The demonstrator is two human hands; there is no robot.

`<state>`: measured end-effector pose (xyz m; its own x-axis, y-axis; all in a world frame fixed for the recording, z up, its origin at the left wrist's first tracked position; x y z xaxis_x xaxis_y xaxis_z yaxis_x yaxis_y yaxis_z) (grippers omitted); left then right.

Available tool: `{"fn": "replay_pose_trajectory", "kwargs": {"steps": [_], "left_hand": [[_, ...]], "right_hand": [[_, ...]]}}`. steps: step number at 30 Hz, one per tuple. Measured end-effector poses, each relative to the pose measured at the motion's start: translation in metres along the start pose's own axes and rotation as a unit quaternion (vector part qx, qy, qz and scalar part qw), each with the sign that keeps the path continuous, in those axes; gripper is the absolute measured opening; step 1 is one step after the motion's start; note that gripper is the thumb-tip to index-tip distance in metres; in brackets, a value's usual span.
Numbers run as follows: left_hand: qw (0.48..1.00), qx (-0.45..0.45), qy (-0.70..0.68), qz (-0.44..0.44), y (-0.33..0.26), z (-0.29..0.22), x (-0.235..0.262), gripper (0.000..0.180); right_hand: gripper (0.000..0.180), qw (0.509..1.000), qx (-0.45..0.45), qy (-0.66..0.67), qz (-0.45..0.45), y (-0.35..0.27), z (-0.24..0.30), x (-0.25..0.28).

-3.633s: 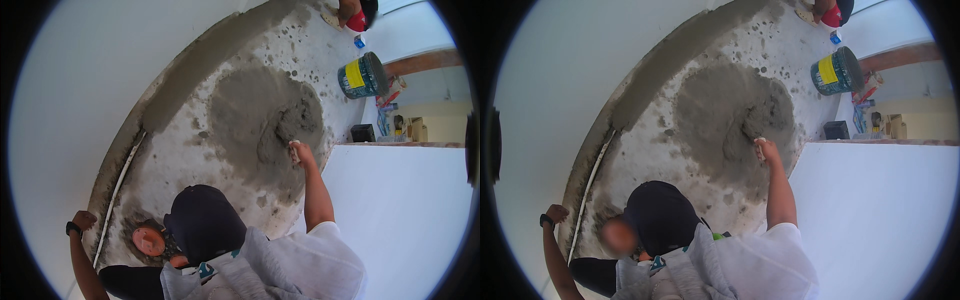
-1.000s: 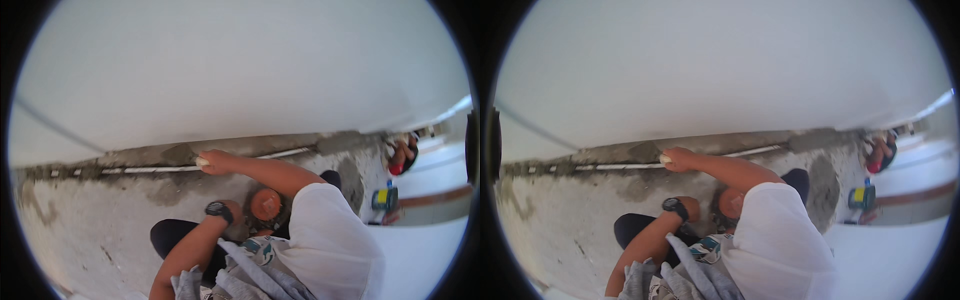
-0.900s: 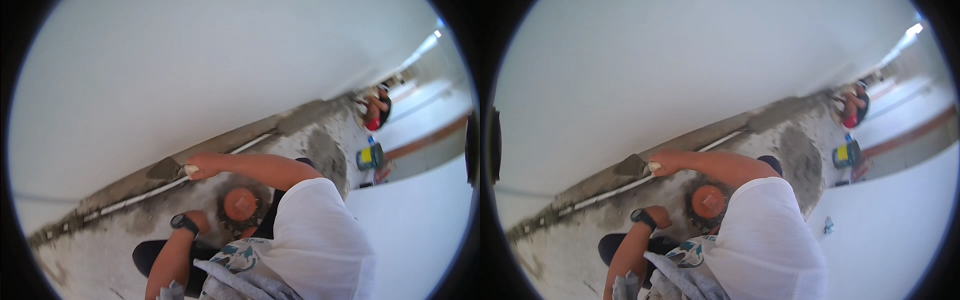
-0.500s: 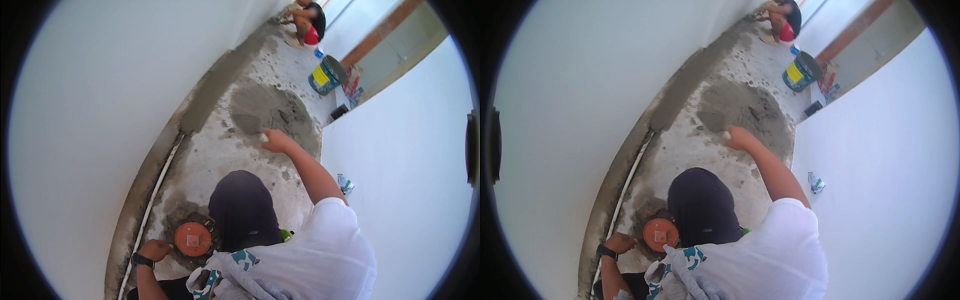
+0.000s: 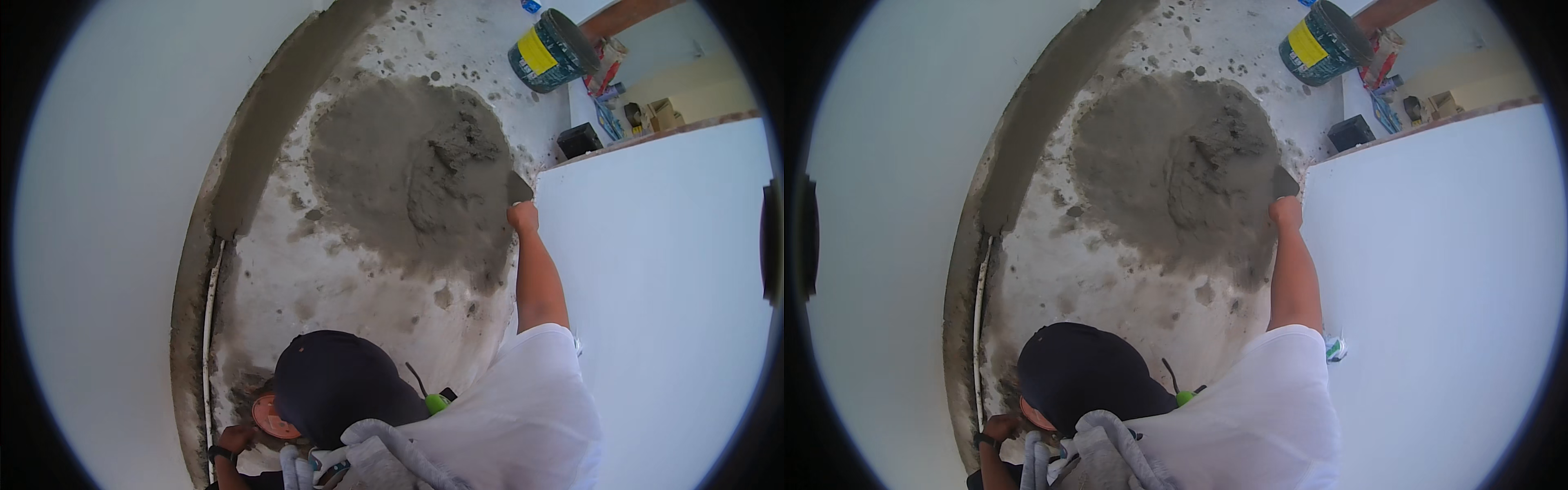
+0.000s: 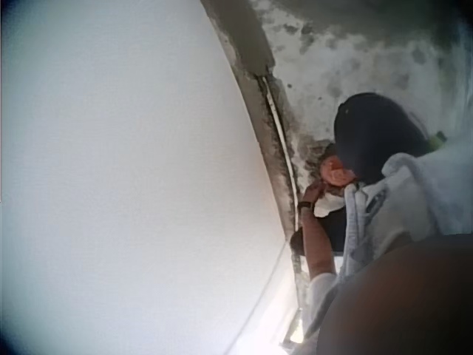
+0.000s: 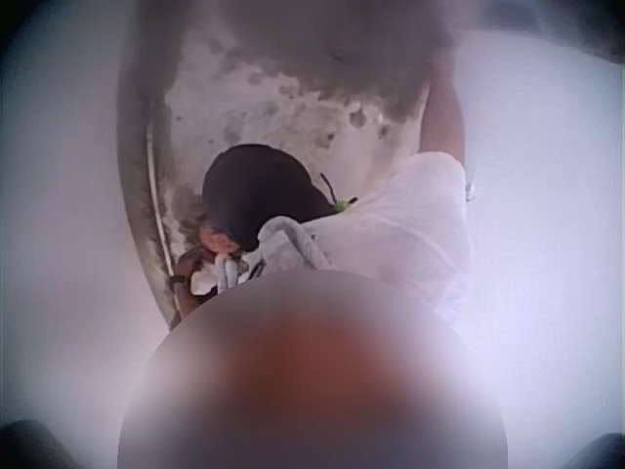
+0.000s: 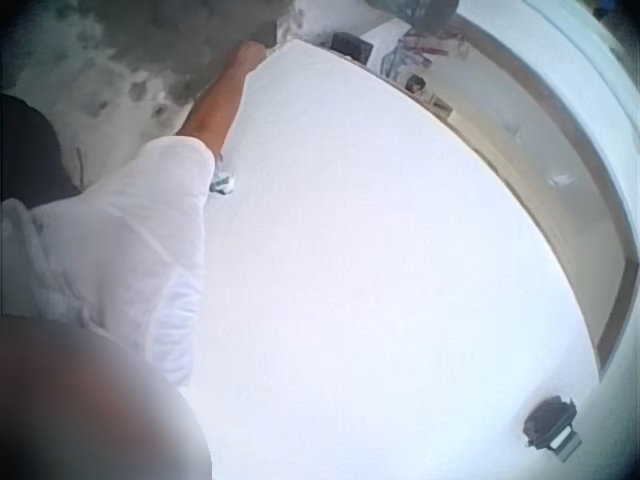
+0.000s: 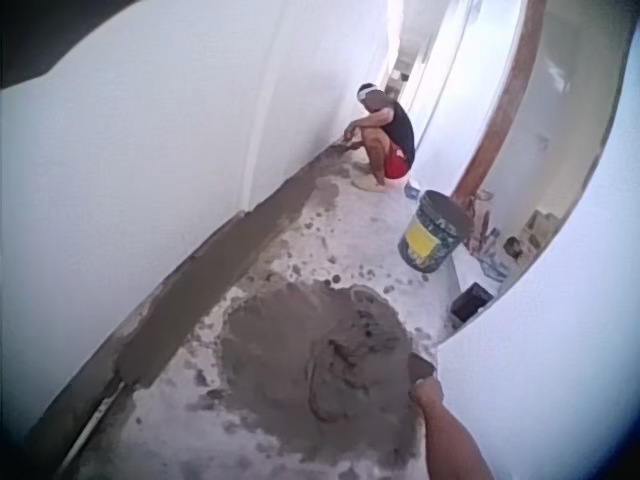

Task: The person scoops wet cement from the floor with a trowel and applies it to the base of a wall, smoothing it in place. The person repeats this process along the wall base, occasionally walking to gather more cement.

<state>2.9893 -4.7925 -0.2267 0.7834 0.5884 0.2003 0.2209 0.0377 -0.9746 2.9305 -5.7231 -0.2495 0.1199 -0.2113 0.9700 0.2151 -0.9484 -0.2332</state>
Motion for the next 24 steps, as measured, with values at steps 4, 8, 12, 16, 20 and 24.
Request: {"fn": "replay_pose_trajectory", "kwargs": {"steps": [4,8,12,16,20,24], "left_hand": [[0.998,0.013,-0.067,-0.010,-0.009,0.007,-0.006,0.027],[0.994,-0.005,-0.111,-0.023,-0.018,0.003,-0.010,0.028],[0.993,-0.012,-0.118,-0.007,-0.019,-0.009,-0.025,0.028],[0.992,-0.041,-0.121,-0.003,-0.021,-0.030,-0.035,0.028],[0.994,-0.042,-0.099,-0.010,-0.025,-0.043,-0.037,0.028],[0.995,-0.070,-0.069,-0.013,-0.016,-0.046,-0.035,0.028]], "right_hand": [[0.034,0.995,0.078,-0.049,-0.035,0.049,0.040,-0.012],[0.033,0.988,0.149,0.015,-0.039,0.014,0.053,-0.027],[0.039,0.987,0.146,0.060,-0.023,-0.082,-0.007,-0.026],[0.040,0.962,-0.063,0.186,0.190,-0.168,-0.054,-0.048],[0.035,0.815,-0.193,0.407,0.365,-0.245,-0.037,-0.080],[0.033,0.888,-0.041,0.377,0.261,-0.220,0.045,-0.090]]}}
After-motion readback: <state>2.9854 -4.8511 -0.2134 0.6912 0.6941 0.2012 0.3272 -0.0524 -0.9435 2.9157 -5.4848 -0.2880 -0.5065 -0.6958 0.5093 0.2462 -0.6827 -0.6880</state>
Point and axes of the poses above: each hand's wrist, its own y-axis towards the middle knuckle, its own x-axis out of the back of the hand, z = x × y, the point moved 3 cm from there along y, towards the middle knuckle, and after that the axes turned 5 degrees about -y, right-handed, at the moved point
